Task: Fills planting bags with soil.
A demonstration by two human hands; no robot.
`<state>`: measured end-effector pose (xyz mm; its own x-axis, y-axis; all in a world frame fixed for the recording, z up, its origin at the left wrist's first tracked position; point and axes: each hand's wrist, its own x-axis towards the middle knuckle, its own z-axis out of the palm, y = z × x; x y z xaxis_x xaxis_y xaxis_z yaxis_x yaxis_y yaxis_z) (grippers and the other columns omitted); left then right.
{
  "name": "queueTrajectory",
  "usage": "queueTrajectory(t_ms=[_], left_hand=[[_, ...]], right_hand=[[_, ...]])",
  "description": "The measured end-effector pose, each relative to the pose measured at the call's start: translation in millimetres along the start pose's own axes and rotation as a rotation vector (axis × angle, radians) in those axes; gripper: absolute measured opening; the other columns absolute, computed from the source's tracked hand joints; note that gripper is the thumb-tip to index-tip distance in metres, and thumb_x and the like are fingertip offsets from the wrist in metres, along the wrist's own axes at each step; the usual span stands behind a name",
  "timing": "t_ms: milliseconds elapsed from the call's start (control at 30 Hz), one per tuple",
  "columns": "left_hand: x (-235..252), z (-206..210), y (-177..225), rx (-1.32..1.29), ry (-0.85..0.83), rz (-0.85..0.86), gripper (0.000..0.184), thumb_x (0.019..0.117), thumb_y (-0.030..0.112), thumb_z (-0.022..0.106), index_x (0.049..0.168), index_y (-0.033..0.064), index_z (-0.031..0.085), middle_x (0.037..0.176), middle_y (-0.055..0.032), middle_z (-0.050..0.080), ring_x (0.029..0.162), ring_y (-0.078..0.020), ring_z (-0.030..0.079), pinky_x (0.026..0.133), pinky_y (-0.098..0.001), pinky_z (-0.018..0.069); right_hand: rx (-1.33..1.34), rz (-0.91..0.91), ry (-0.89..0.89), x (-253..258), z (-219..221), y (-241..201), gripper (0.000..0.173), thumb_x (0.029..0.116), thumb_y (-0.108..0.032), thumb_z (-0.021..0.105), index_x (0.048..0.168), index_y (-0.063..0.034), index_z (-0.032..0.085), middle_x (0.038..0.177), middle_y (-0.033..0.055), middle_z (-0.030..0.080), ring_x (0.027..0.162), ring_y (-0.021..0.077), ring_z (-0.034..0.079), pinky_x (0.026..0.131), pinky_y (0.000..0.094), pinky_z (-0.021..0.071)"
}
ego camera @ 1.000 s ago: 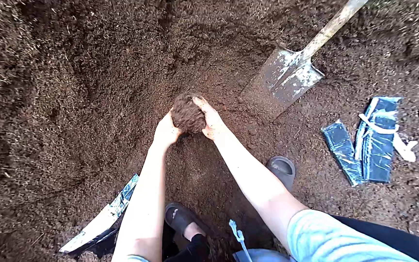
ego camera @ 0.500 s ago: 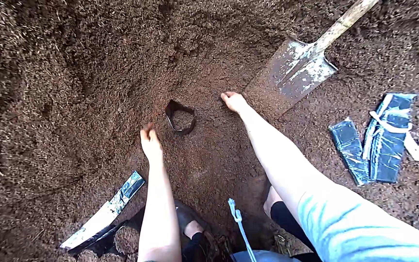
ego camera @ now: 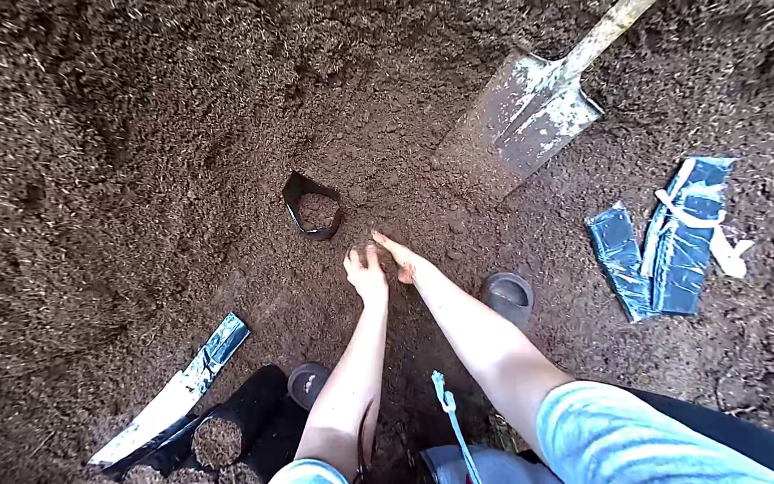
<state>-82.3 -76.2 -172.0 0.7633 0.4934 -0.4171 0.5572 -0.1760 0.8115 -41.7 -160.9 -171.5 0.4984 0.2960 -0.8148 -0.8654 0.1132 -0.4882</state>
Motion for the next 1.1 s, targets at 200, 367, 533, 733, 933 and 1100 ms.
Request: queueTrajectory(t_ms=[200,367,533,733,933,1100], left_hand=[[-23.1,-30.0,64.6,0.438,-0.421,0.212,0.054,0.1086,0.049,0.043,0.152,0.0192,0.052,0.166,-0.0135,0.035,0.150,-0.0387,0.035,0.119,-0.0675,0.0257],[21.7,-115.3,139.6,0.622,0.092,0.615,0.032,0.1038,0.033,0.047,0.122,0.0271,0.073,0.155,-0.0137,0.046,0.130,-0.0429,0.047,0.094,-0.0637,0.0406],[67.4,-139.9,156.1,0.795,-0.292,0.268,0.041,0.0992,0.019,0.065,0.137,0.0040,0.062,0.136,-0.0264,0.062,0.127,-0.0451,0.059,0.103,-0.0675,0.0454],[58.3,-146.4,150.4,0.748,-0.269,0.227,0.054,0.0916,0.009,0.071,0.139,-0.0081,0.053,0.137,-0.0297,0.059,0.131,-0.0424,0.057,0.110,-0.0607,0.0432],[74.3,-149.9,133.2,0.655,-0.268,0.287,0.083,0.0891,0.014,0.079,0.155,-0.0077,0.033,0.149,-0.0292,0.051,0.141,-0.0393,0.049,0.119,-0.0538,0.0362],[89.4,-153.0,133.8,0.510,-0.292,0.253,0.075,0.0857,0.008,0.078,0.152,0.0026,0.045,0.145,-0.0251,0.056,0.135,-0.0391,0.054,0.112,-0.0610,0.0417]], right_hand=[[0.535,-0.195,-0.102,-36.0,-17.6,9.4,0.050,0.1066,-0.053,0.037,0.130,-0.0143,0.059,0.108,0.0072,0.071,0.097,0.0177,0.070,0.082,0.0371,0.0598],[0.602,-0.378,-0.378,-55.3,2.8,-58.2,0.059,0.1037,-0.063,0.030,0.132,-0.0209,0.060,0.118,0.0067,0.070,0.106,0.0234,0.068,0.086,0.0469,0.0598],[0.523,-0.480,-0.476,-58.3,64.4,-119.8,0.058,0.1051,-0.060,0.027,0.141,-0.0216,0.053,0.122,0.0069,0.067,0.109,0.0221,0.067,0.089,0.0453,0.0580],[0.009,-0.602,-0.194,-38.5,101.4,-129.7,0.044,0.1057,-0.027,0.055,0.147,-0.0137,0.051,0.142,0.0105,0.058,0.124,0.0197,0.059,0.102,0.0414,0.0518],[-0.814,-0.816,0.089,-52.7,120.3,-139.9,0.044,0.0966,-0.018,0.070,0.139,-0.0068,0.061,0.147,0.0205,0.052,0.137,0.0323,0.050,0.113,0.0488,0.0415],[-1.003,-0.672,0.043,-58.4,131.4,-165.3,0.044,0.1049,-0.026,0.057,0.144,-0.0080,0.055,0.144,0.0218,0.055,0.135,0.0352,0.052,0.112,0.0533,0.0418]])
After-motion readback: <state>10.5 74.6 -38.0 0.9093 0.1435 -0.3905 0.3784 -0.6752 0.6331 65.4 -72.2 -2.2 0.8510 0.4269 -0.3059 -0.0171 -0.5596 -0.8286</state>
